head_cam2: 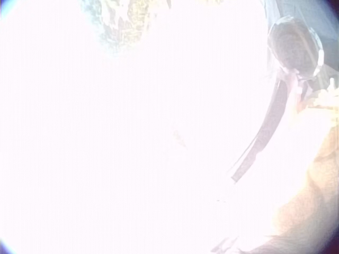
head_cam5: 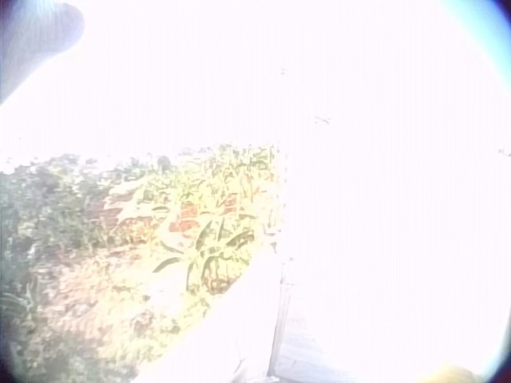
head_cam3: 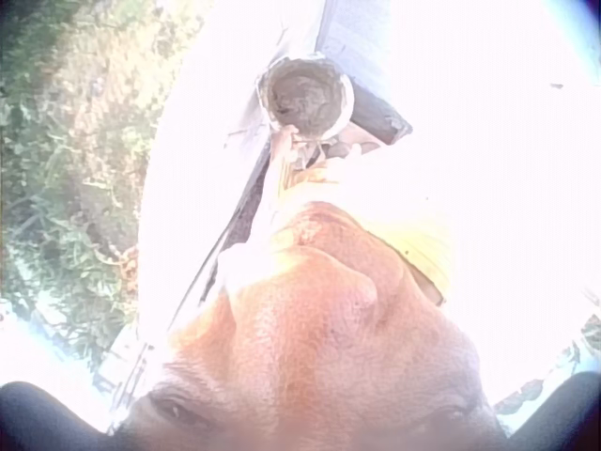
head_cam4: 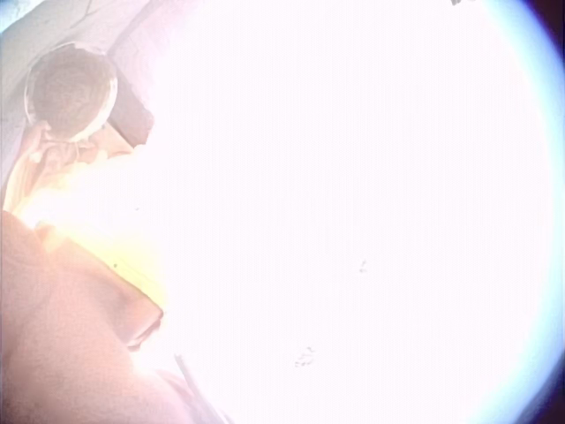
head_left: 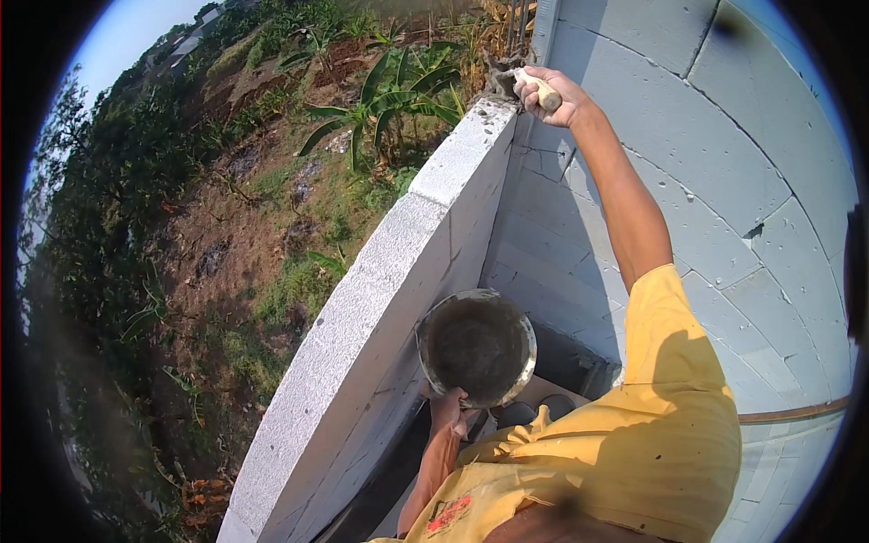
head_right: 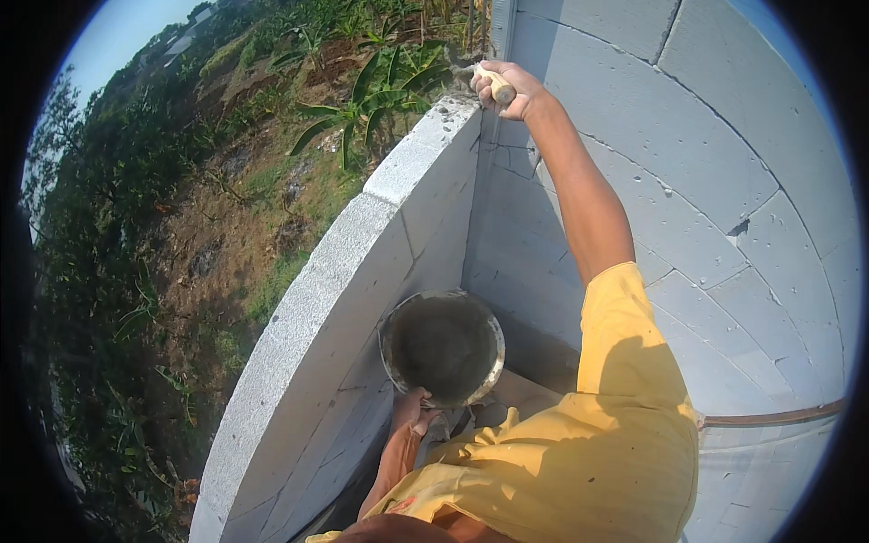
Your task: The person walks across a wooden plank with a bucket and trowel, then scoops mortar from the bucket with the trowel and spreads it along the top of a concrete wall.
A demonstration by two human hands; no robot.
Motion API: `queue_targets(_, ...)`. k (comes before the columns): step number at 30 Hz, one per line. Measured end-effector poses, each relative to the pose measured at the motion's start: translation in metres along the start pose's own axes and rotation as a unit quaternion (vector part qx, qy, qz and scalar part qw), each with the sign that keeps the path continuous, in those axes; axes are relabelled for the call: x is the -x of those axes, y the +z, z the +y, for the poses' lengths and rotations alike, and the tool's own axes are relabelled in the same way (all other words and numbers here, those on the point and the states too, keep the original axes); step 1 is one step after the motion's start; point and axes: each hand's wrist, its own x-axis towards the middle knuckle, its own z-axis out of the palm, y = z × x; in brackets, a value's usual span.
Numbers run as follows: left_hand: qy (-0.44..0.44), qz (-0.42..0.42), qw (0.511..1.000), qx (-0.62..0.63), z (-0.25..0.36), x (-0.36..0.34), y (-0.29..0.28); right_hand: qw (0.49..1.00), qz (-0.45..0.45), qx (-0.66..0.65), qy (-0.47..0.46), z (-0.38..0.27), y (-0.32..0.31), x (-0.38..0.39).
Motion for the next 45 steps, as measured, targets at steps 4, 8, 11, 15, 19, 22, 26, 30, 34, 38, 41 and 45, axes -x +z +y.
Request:
queue_targets(4,-0.029,-0.010,0.999,0.012,-0.001,0.003,0.000,0.997,-0.040,-0.047,-0.035,0.004,0.003,0.014)
queue_targets(8,-0.028,-0.016,0.999,0.013,0.001,0.019,0.008,0.995,-0.085,-0.011,-0.052,-0.009,0.012,0.041)
queue_targets(11,-0.017,-0.017,1.000,0.013,-0.007,0.014,0.006,0.990,-0.119,0.049,-0.067,-0.006,0.024,0.069)
queue_targets(15,-0.023,-0.053,0.998,-0.011,-0.009,0.005,0.016,0.937,-0.005,0.302,-0.177,0.028,0.034,0.153)
queue_targets(19,-0.005,-0.086,0.996,-0.017,0.011,0.008,0.027,0.827,0.178,0.509,-0.157,0.094,0.102,0.248)
queue_targets(22,0.012,-0.082,0.996,-0.032,0.024,0.011,0.028,0.654,0.149,0.697,-0.254,0.123,0.047,0.291)
queue_targets(26,0.003,-0.104,0.991,-0.088,0.025,0.000,0.040,0.442,0.141,0.820,-0.335,0.250,-0.027,0.325)
queue_targets(30,-0.006,-0.174,0.980,-0.096,0.025,0.007,0.036,0.413,0.123,0.902,-0.041,0.302,-0.056,0.362)
queue_targets(34,0.002,-0.069,0.973,-0.222,0.030,0.033,0.045,0.460,0.185,0.865,-0.078,0.296,-0.033,0.374)
queue_targets(38,0.036,-0.021,0.958,-0.283,0.022,0.046,0.046,0.344,0.193,0.918,-0.046,0.300,-0.050,0.370)
queue_targets(41,0.138,-0.078,0.959,-0.233,0.014,0.048,0.043,0.320,0.212,0.924,-0.008,0.294,-0.045,0.358)
queue_targets(45,0.295,-0.112,0.902,-0.294,0.008,0.058,0.043,0.373,0.167,0.911,0.061,0.302,-0.038,0.341)
